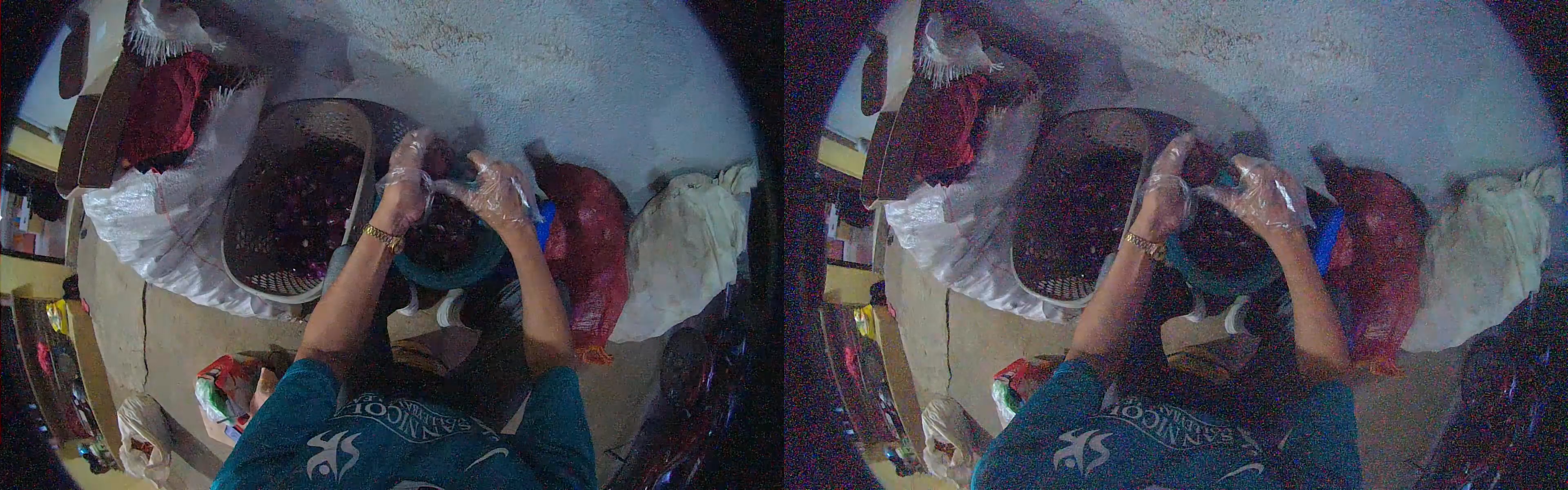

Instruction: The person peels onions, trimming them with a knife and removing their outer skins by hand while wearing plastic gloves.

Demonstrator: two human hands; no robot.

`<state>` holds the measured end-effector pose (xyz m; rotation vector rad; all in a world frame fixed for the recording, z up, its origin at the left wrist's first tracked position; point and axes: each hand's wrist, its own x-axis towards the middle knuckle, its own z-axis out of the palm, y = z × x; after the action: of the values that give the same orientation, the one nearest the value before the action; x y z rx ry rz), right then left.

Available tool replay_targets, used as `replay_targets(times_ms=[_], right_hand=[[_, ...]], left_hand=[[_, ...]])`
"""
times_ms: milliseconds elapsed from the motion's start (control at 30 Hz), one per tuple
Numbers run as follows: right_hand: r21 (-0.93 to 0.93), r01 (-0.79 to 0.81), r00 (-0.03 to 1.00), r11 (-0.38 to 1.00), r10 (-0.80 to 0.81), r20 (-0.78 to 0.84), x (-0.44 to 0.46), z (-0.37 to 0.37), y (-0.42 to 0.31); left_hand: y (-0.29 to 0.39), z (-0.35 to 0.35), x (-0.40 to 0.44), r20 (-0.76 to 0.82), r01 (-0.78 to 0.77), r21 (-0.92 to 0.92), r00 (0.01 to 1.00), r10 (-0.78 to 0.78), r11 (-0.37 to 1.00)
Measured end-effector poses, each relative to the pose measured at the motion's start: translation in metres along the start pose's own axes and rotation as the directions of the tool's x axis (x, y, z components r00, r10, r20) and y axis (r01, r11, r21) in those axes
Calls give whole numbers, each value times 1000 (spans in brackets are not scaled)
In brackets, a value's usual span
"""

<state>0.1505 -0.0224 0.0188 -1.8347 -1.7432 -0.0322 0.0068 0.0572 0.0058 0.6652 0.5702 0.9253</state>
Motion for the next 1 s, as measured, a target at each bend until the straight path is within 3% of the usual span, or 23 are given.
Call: replay_targets(times_ms=[100, 167, 200, 267, 400, 467, 600, 667, 700, 733, 767, 800, 833, 867, 900, 933, 967, 1000], right_hand=[[-33, 2, 999, 999, -4, -41, 2, -9, -12], [-9, -35, 999, 999, 35, -38, 5, -15, -18], [-9, -36, 999, 999, 35, -38, 6, -19, -21], [-48, -142, 986, 989, 146, 84, 9, -24, -26], [-87, -140, 985, 986, 147, 86, 11, -21, -24], [86, -118, 992, 989, 121, -27, 10, -17, -25], [221, -95, 993, 971, 107, -46, 10, -22, -31], [-87, -135, 990, 987, 138, 33, 10, -20, -29], [-87, -135, 990, 987, 139, 34, 10, -19, -28], [7, -99, 995, 995, 99, -16, 10, -17, -28], [99, -57, 996, 993, 64, -69, 10, -15, -28], [98, -57, 996, 994, 64, -69, 9, -11, -26], [116, -39, 993, 993, 51, -108, 8, -5, -23], [133, -20, 988, 991, 40, -147, 8, -3, -23], [133, -21, 988, 991, 40, -147, 7, -3, -22], [104, -10, 990, 995, 25, -138, 8, -3, -23], [75, 1, 992, 997, 9, -129, 8, -4, -24], [75, 0, 992, 997, 9, -128, 8, -4, -26]], left_hand=[[4, -4, 1, 18, 49, 57, 999, -50, 997], [7, 0, 0, 38, 175, -146, 985, -171, 974], [7, 2, -2, 38, 175, -146, 984, -171, 974], [7, 5, -5, 94, 184, -366, 983, -161, 912], [4, 7, -8, 108, 238, -479, 971, -212, 845], [-4, 3, -9, 51, 173, -468, 984, -169, 867], [-22, -9, 3, 0, 113, -445, 992, -126, 888], [-27, -19, 8, 233, 243, -633, 965, -119, 735], [-22, -10, -2, 233, 244, -633, 965, -119, 735], [-20, -1, -18, 130, 0, -372, 990, 52, 928], [-17, 6, -27, 86, -244, -50, 965, 248, 968], [-22, 1, -25, 87, -244, -50, 965, 248, 968], [-31, -9, -20, 141, -427, 359, 904, 404, 830], [-29, -7, -19, 256, -526, 683, 822, 509, 506], [-28, -5, -18, 256, -526, 683, 822, 509, 506], [-26, -2, -17, 157, -407, 392, 913, 376, 825], [-24, 2, -17, 124, -204, 24, 972, 200, 979], [-26, 2, -16, 123, -204, 24, 972, 200, 979]])
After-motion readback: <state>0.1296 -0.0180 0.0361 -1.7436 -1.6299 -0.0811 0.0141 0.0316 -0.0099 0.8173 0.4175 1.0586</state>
